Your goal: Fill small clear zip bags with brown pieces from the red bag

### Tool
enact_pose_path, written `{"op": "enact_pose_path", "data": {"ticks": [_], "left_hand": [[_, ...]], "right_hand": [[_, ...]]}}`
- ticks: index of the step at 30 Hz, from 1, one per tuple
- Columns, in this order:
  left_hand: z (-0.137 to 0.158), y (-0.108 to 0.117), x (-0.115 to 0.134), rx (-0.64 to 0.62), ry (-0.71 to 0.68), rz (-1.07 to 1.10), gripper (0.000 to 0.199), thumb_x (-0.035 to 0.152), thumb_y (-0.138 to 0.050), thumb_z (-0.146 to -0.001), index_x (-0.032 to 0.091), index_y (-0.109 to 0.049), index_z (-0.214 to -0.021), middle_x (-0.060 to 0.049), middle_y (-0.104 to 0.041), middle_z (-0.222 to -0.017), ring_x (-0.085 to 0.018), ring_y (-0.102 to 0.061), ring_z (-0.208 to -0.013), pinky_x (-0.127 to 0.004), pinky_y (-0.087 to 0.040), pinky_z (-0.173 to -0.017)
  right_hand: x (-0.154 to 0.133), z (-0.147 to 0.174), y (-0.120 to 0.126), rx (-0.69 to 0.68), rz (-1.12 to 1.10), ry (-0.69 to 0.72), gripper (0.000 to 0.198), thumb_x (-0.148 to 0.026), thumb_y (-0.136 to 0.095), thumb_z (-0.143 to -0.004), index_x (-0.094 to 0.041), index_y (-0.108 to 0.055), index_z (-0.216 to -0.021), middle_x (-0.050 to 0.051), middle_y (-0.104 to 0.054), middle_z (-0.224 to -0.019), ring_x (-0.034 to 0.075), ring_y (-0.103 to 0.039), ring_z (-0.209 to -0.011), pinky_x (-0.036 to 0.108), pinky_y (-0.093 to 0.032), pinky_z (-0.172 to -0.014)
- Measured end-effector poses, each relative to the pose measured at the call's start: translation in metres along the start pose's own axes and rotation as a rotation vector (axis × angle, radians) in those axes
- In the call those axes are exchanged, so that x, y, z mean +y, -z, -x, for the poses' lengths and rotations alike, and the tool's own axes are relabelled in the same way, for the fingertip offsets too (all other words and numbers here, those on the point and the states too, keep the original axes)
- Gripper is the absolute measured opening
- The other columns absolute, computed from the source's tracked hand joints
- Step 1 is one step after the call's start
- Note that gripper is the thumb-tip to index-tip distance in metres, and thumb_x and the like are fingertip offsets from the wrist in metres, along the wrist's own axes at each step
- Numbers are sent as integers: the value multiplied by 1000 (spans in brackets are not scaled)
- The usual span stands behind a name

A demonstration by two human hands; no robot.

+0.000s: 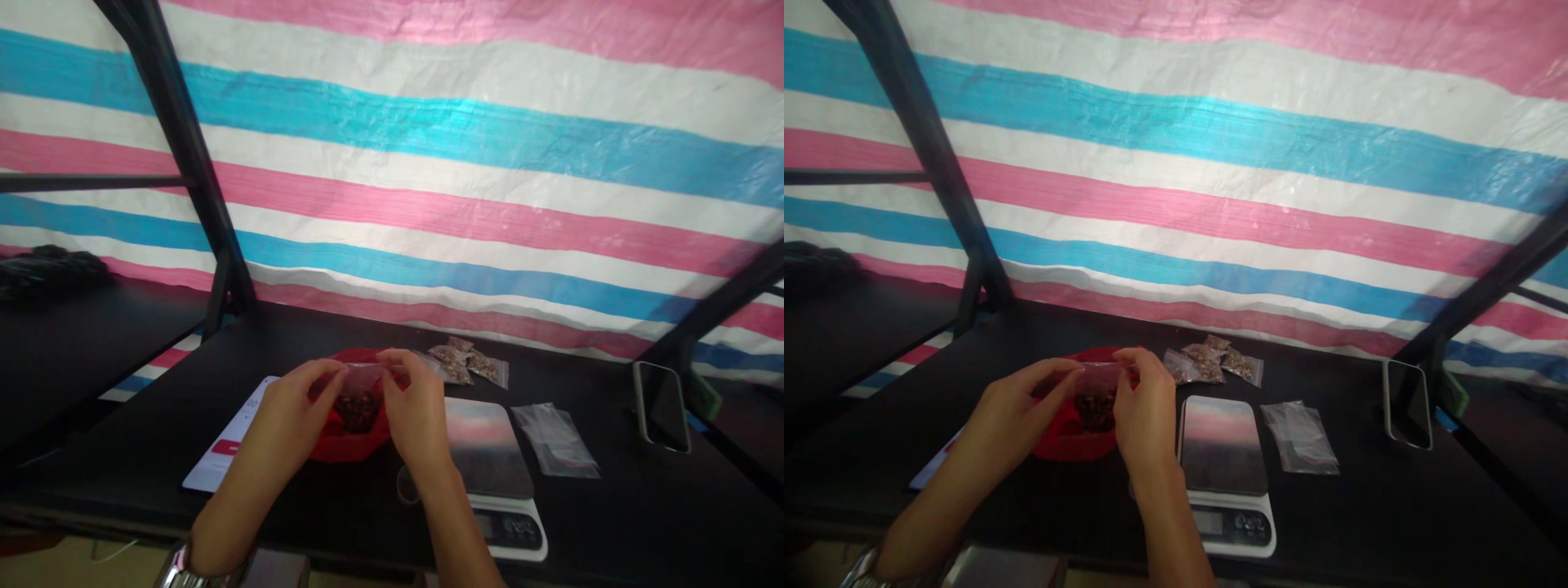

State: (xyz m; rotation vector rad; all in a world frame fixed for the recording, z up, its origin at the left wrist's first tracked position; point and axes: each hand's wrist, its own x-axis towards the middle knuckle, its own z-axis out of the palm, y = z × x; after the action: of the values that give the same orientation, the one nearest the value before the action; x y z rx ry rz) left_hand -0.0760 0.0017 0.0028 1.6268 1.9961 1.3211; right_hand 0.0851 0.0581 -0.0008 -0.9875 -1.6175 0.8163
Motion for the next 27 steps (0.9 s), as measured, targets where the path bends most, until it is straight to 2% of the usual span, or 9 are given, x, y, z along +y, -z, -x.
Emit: {"op": "enact_pose_path", "data": {"ticks": [5,9,13,17,20,24,27], "left_hand": [[0,3,3,29,28,6,36,56,-60,-83,27,-80,-94,-3,-85,-92,-27,-79,-85,-37,-60,-85],[1,3,4,77,-11,33,34,55,-60,-87,27,-79,-92,-2,-83,-89,-25,-78,-81,-34,-59,-84],[2,2,4,67,-48,69,31,53,-62,-90,27,-79,-94,0,-83,-90,-23,-78,-82,-31,-59,-81],[2,0,2,30,-47,89,31,53,-62,-90,27,-78,-94,-1,-83,-90,-23,-79,-84,-32,-59,-79],[2,0,1,24,-62,72,31,53,-61,-90,26,-77,-92,-2,-83,-88,-24,-79,-81,-33,-59,-77],[2,2,6,40,-70,72,31,53,-60,-92,27,-76,-93,-1,-83,-87,-23,-79,-80,-32,-61,-79],[3,6,13,99,-78,73,34,56,-60,-91,28,-76,-101,0,-83,-91,-23,-79,-82,-32,-62,-84]], "right_hand": [[4,-1,2,-31,-27,20,32,-5,-61,-90,-22,-77,-112,3,-82,-107,19,-77,-99,31,-59,-95],[0,0,3,2,-32,27,27,-8,-61,-93,-22,-78,-109,3,-83,-106,19,-78,-98,30,-59,-93],[-3,0,4,17,-35,12,28,-6,-61,-90,-22,-78,-106,3,-83,-104,19,-78,-97,31,-60,-93],[-3,-2,8,45,-63,47,25,-11,-61,-94,-23,-78,-108,3,-83,-106,19,-78,-98,31,-60,-92],[-4,-1,11,19,-25,50,26,-10,-63,-92,-23,-78,-109,3,-83,-105,20,-78,-97,31,-60,-92],[-12,0,13,8,-10,78,24,-14,-63,-93,-24,-80,-108,2,-83,-105,20,-77,-97,31,-60,-91],[-19,-4,27,68,-21,90,19,-20,-64,-95,-23,-80,-105,3,-82,-99,20,-77,-93,30,-60,-86]]}}
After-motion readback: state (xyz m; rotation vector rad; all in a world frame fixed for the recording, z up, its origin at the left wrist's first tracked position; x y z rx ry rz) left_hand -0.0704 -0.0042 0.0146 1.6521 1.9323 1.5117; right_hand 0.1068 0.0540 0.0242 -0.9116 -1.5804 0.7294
